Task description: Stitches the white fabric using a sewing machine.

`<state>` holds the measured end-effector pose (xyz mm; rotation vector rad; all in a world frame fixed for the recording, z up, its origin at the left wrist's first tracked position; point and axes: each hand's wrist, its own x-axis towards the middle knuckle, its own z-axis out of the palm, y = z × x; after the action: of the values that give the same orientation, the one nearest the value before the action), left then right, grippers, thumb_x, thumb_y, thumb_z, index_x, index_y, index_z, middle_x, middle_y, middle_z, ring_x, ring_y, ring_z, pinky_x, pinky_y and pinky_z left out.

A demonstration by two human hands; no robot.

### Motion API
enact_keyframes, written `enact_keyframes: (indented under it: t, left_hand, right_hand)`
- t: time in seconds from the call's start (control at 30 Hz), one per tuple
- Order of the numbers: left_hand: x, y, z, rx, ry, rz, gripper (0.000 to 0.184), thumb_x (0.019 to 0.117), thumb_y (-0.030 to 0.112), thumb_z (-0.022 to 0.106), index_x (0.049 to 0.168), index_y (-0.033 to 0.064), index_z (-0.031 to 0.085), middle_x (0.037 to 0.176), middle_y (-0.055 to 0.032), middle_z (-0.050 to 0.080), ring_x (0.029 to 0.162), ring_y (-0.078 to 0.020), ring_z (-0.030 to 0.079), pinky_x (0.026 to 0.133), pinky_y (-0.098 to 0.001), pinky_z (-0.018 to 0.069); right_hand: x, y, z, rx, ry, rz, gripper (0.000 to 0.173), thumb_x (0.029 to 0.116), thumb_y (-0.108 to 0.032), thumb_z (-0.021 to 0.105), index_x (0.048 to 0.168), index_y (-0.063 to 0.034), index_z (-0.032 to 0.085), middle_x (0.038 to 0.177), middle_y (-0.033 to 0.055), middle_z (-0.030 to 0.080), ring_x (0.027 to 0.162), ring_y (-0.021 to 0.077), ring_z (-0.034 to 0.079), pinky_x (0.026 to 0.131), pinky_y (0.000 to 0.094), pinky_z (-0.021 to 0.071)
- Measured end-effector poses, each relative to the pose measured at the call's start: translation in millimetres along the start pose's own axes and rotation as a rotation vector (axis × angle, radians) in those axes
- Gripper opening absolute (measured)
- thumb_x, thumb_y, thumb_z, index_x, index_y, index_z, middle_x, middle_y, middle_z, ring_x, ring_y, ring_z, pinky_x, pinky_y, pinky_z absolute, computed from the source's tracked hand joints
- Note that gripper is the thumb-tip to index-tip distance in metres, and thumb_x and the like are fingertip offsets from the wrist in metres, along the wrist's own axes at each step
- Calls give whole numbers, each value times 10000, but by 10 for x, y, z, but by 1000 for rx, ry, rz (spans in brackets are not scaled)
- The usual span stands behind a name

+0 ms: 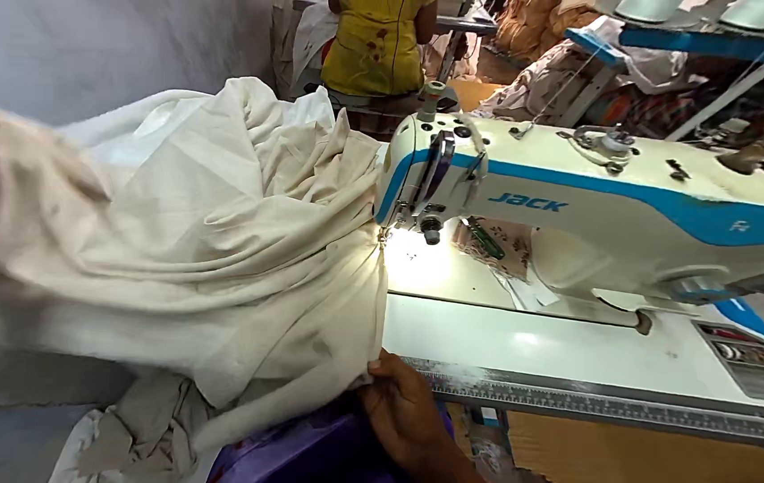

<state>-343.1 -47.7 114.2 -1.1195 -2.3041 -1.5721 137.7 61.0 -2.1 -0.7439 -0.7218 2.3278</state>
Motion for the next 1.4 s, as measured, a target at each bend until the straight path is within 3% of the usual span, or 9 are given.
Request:
enact_keyframes:
  t: [0.13, 0.27, 0.5, 0.67, 0.87, 1.1, 1.17, 1.27, 1.4]
  left_hand:
    - [567, 1326, 871, -265, -144, 206, 37, 984, 102, 605, 980, 133, 626, 872, 128, 646, 815, 63, 615, 780, -151, 540]
    - [120, 1998, 1608, 148, -694, 546, 502, 1071, 147, 477, 1556, 61, 377, 1581, -133, 440, 1456, -231, 433, 1202, -433, 343]
    - [-1944, 1877, 1515, 565, -849, 402, 419, 1071, 367, 468, 1090, 51, 742, 888, -140, 721, 857, -351, 723, 690, -545, 583]
    - [-1840, 1488, 1736, 685, -1108, -241, 917, 1008, 670, 444, 1548, -64, 345, 1432, -378, 489, 1322, -567, 482, 1047, -724, 393]
    - [-989, 759, 2373, 431, -965, 102, 794, 1025, 583, 511, 1588, 44, 355, 1577, -261, 418, 1484, -435, 374, 1189, -661, 275]
    - [-1806, 1546, 2026, 458, -786, 323, 461, 982, 360, 680, 1199, -47, 685, 1187, -288, 667, 1146, -475, 631, 938, -632, 509]
    - [-2168, 1948, 1751, 470, -1205, 182, 608, 1001, 547, 581, 1070, -46, 698, 1031, -263, 695, 1038, -455, 669, 875, -626, 511]
    - [-2398, 2051, 1654, 604, -1621, 36, 347, 1051, 216, 536, 1136, -106, 636, 1097, -305, 672, 1084, -487, 650, 862, -632, 504]
    - [-2546, 1782, 1635, 350, -1629, 208, 246, 1040, 110, 514, 1046, -92, 654, 1004, -288, 687, 1001, -478, 677, 810, -633, 520]
  right_hand:
    - [-93, -21, -105, 56, -192, 55, 234, 920, -240, 747, 1094, -91, 700, 984, 46, 766, 920, 126, 742, 858, 318, 612]
    - [-207, -14, -125, -291, -308, 172, 150, 936, -70, 603, 1021, -135, 707, 913, -53, 764, 848, 37, 718, 803, 260, 594]
    - [-339, 45, -204, -923, -485, 302, 230, 957, -56, 641, 1145, 77, 645, 1001, 50, 718, 937, 5, 659, 895, 233, 536]
    - [-272, 29, -202, -1014, -537, 308, 255, 953, -102, 658, 1138, 73, 660, 1003, 91, 719, 943, 48, 662, 896, 290, 533]
    - [-294, 35, -82, -1060, -543, 274, 272, 983, -106, 627, 1149, 107, 662, 1040, 171, 721, 985, 129, 681, 926, 353, 529]
    - [-428, 85, -108, -1321, -552, 13, 269, 970, -96, 633, 1007, 161, 702, 936, 276, 728, 911, 335, 724, 859, 479, 542]
    - [-431, 92, -69, -1499, -641, -37, 252, 978, -76, 625, 1001, 159, 712, 965, 307, 726, 952, 435, 721, 901, 558, 534]
    - [-315, -6, -166, -1595, -840, -146, 177, 965, -82, 632, 1012, 28, 763, 998, 209, 753, 955, 380, 738, 871, 564, 563]
    - [-9, -604, 13, -1552, -248, -154, 239, 971, -206, 650, 978, 12, 747, 899, 120, 729, 812, 218, 701, 760, 417, 574]
